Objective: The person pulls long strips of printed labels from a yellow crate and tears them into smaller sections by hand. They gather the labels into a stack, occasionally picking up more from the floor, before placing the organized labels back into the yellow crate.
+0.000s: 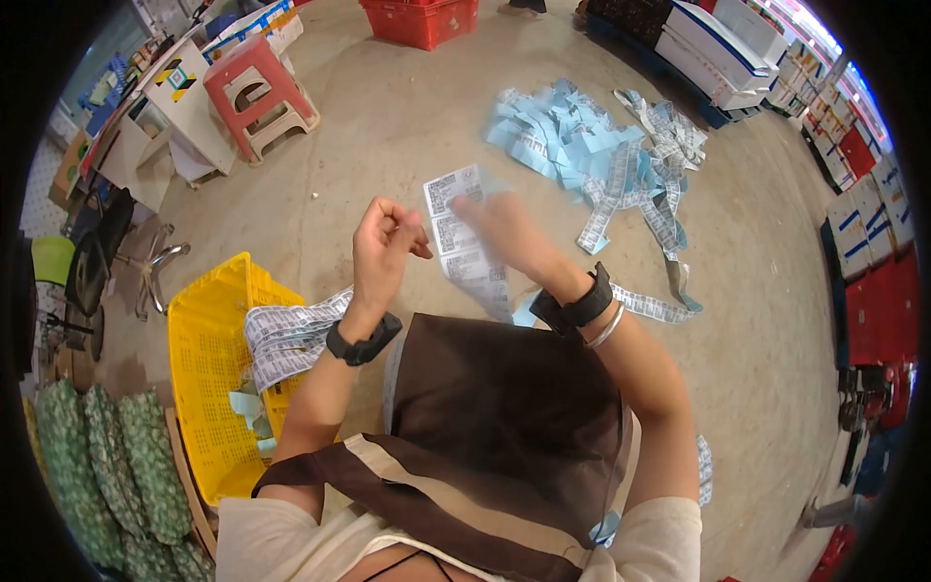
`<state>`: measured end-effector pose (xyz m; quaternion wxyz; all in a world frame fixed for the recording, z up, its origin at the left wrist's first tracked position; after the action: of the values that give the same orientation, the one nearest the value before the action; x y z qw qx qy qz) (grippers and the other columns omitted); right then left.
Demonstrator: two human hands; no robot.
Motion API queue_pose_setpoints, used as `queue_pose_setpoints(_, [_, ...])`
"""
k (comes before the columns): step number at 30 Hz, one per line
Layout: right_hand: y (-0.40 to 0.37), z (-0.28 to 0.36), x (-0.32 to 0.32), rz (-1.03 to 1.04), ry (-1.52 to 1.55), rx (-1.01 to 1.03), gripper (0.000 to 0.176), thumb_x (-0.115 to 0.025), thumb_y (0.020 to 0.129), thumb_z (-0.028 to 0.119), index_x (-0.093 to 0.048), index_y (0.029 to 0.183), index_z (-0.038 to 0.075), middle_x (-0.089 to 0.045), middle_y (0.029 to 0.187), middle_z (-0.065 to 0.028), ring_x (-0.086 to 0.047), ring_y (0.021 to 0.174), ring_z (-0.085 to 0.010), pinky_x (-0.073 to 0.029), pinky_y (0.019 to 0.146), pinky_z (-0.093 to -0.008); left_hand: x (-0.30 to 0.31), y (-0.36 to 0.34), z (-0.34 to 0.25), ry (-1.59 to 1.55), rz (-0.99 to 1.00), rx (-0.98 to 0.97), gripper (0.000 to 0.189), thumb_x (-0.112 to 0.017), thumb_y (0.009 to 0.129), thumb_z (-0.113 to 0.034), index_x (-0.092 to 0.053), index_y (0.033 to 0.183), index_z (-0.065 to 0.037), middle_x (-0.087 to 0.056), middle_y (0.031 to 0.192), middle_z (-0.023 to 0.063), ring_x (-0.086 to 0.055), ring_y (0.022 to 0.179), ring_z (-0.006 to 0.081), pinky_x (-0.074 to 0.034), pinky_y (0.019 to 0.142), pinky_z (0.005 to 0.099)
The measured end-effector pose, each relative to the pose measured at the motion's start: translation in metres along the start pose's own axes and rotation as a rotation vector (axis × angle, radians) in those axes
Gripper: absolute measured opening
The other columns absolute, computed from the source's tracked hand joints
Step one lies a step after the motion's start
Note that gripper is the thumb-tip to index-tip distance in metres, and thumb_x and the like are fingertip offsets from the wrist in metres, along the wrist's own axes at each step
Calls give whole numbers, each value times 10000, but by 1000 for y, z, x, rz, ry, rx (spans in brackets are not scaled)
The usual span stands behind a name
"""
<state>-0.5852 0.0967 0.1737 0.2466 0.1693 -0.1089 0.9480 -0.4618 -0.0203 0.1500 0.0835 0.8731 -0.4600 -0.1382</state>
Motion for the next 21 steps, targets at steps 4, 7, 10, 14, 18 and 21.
queue_pose_setpoints(4, [6, 0, 3, -63, 59, -6, 332, -467, 876, 286, -578, 753, -2, -542, 623, 20, -451, 516, -19, -370, 442, -189, -17, -20, -19, 185, 29, -143, 270, -639, 745, -89, -454, 928, -18, -567, 757, 62, -551, 693, 112, -449, 659, 245])
queue_pose_setpoints(7, [12, -6, 3, -93, 89, 77, 313, -469, 875, 278, -576, 814, -9, -560, 684, 2, -473, 566, -24, -383, 479, -193, -27, -18, -27, 401, 57, -325, 313, -661, 711, -68, -499, 975, -30, -582, 776, 55, -552, 691, 121, -452, 659, 252])
queue_pose_setpoints(10, [13, -2, 4, -109, 64, 58, 321, -474, 868, 308, -564, 846, 1, -562, 720, -4, -488, 604, -35, -406, 536, -205, -26, -13, -33, 505, 8, -382, 239, -666, 687, -45, -569, 904, -28, -590, 813, 41, -550, 699, 134, -444, 678, 251])
queue_pose_setpoints(14, [6, 37, 21, -117, 252, 184, 416, -505, 823, 412, -560, 881, 3, -575, 786, -25, -541, 755, -88, -446, 687, -244, -14, 10, -58, 745, -134, -542, 115, -644, 712, -47, -587, 805, -9, -583, 837, 46, -541, 742, 135, -431, 694, 240])
queue_pose_setpoints(18, [14, 68, 30, -349, 114, 841, 412, -640, 747, 294, -520, 994, -13, -573, 851, -45, -552, 782, -131, -439, 707, -239, -12, 52, -102, 348, -36, -599, 122, -593, 780, -86, -558, 849, 9, -575, 843, 59, -533, 774, 129, -421, 711, 232])
queue_pose_setpoints(21, [23, 86, 28, 50, 330, 646, 488, -692, 702, 211, -475, 1078, -13, -575, 952, -74, -558, 849, -152, -443, 755, -249, -16, 84, -138, 71, 48, -552, 156, -569, 806, -102, -535, 893, 23, -575, 875, 81, -543, 784, 140, -428, 724, 236])
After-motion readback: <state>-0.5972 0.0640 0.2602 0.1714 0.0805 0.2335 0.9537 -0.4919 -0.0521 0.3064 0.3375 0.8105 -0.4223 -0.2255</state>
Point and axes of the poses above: each hand's wrist, its own y-axis towards the middle knuckle, its own x-axis out of the back of the hand, z = x × y, the point moved 2 cm from there along y, towards the middle knuckle
